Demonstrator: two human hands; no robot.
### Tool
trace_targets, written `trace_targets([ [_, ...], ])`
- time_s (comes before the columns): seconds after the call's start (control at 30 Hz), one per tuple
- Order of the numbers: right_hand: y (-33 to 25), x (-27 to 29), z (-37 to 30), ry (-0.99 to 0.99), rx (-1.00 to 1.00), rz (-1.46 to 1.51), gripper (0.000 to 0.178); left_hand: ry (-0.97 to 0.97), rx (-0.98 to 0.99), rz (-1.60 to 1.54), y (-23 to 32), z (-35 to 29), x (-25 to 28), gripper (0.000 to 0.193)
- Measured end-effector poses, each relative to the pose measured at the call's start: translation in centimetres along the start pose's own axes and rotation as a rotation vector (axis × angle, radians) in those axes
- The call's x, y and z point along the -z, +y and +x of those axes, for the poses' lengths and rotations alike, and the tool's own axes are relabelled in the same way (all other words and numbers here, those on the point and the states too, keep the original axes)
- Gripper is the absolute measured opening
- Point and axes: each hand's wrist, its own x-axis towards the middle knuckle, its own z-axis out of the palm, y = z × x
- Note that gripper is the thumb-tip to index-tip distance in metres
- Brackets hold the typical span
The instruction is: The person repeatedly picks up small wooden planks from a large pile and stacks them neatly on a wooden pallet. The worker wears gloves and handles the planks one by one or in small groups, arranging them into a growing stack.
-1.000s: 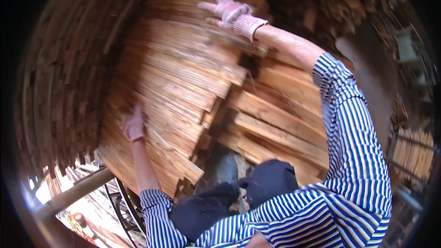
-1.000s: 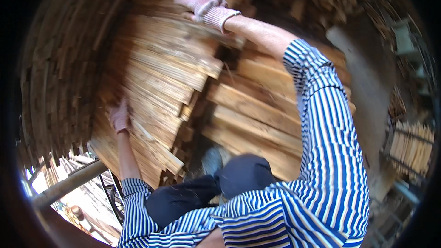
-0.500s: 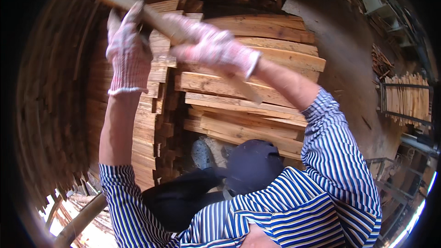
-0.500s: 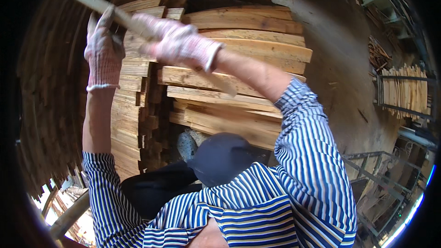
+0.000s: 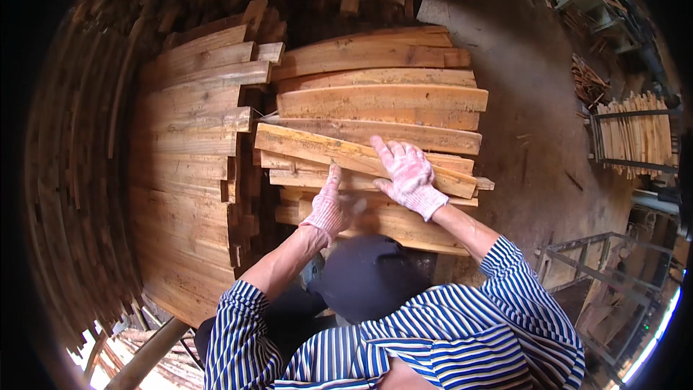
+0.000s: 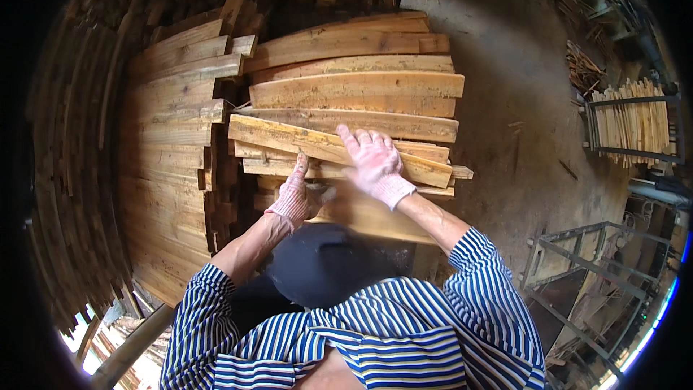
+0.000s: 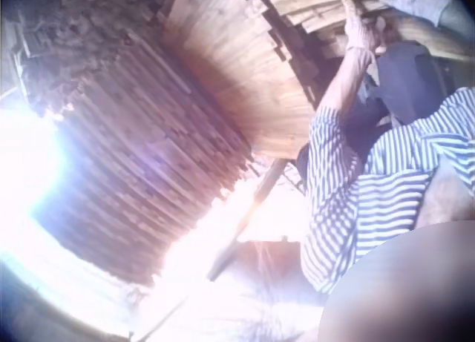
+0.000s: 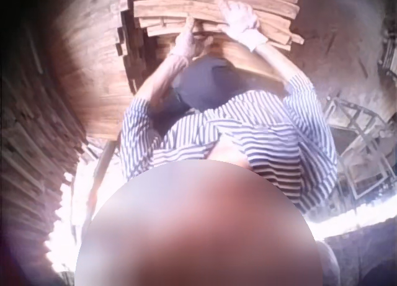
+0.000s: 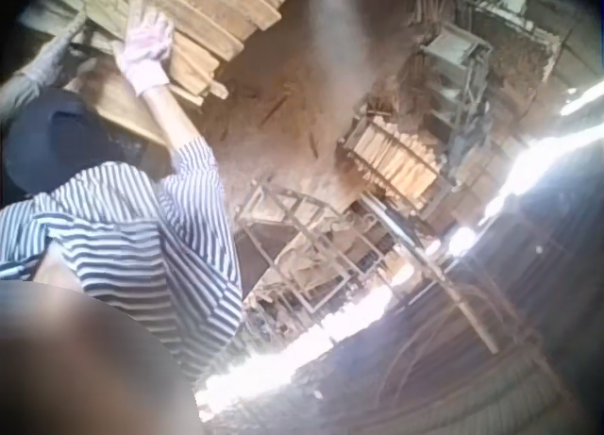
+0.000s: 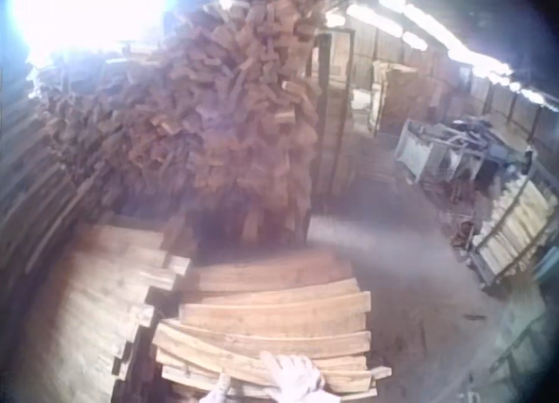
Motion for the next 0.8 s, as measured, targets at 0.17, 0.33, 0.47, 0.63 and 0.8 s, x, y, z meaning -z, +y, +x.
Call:
trace_targets([
  [0.17, -0.4, 0.9, -0.3, -0.312, -0.028, 0.081, 0.091, 0.231, -0.309, 0.369, -5.7, 0.1, 2.3, 0.054],
  [0.33, 0.2, -1.5, -1.9, -0.493, -0.029, 0.298, 0.089, 0.061, -0.159, -0.336, -9.6, -1.3, 3.2, 0.048],
  [0.47, 4.6, -5.0, 0.3, -0.364, 0.214, 0.395, 0.105, -0.019, -0.054, -0.270, -10.1, -1.3, 5.1, 0.058],
  [0.63, 5.3, 1.2, 0.8, -0.548, 0.367, 0.566, 0.104, -0.014, -0.186, -0.133, -9.7, -2.6, 1.8, 0.066],
  [0.8, 1.3, 8.0, -0.9, -0.400, 0.179, 0.898, 0.082, -0.232, -0.759, 0.165, -6.5, 1.3, 0.2, 0.069],
])
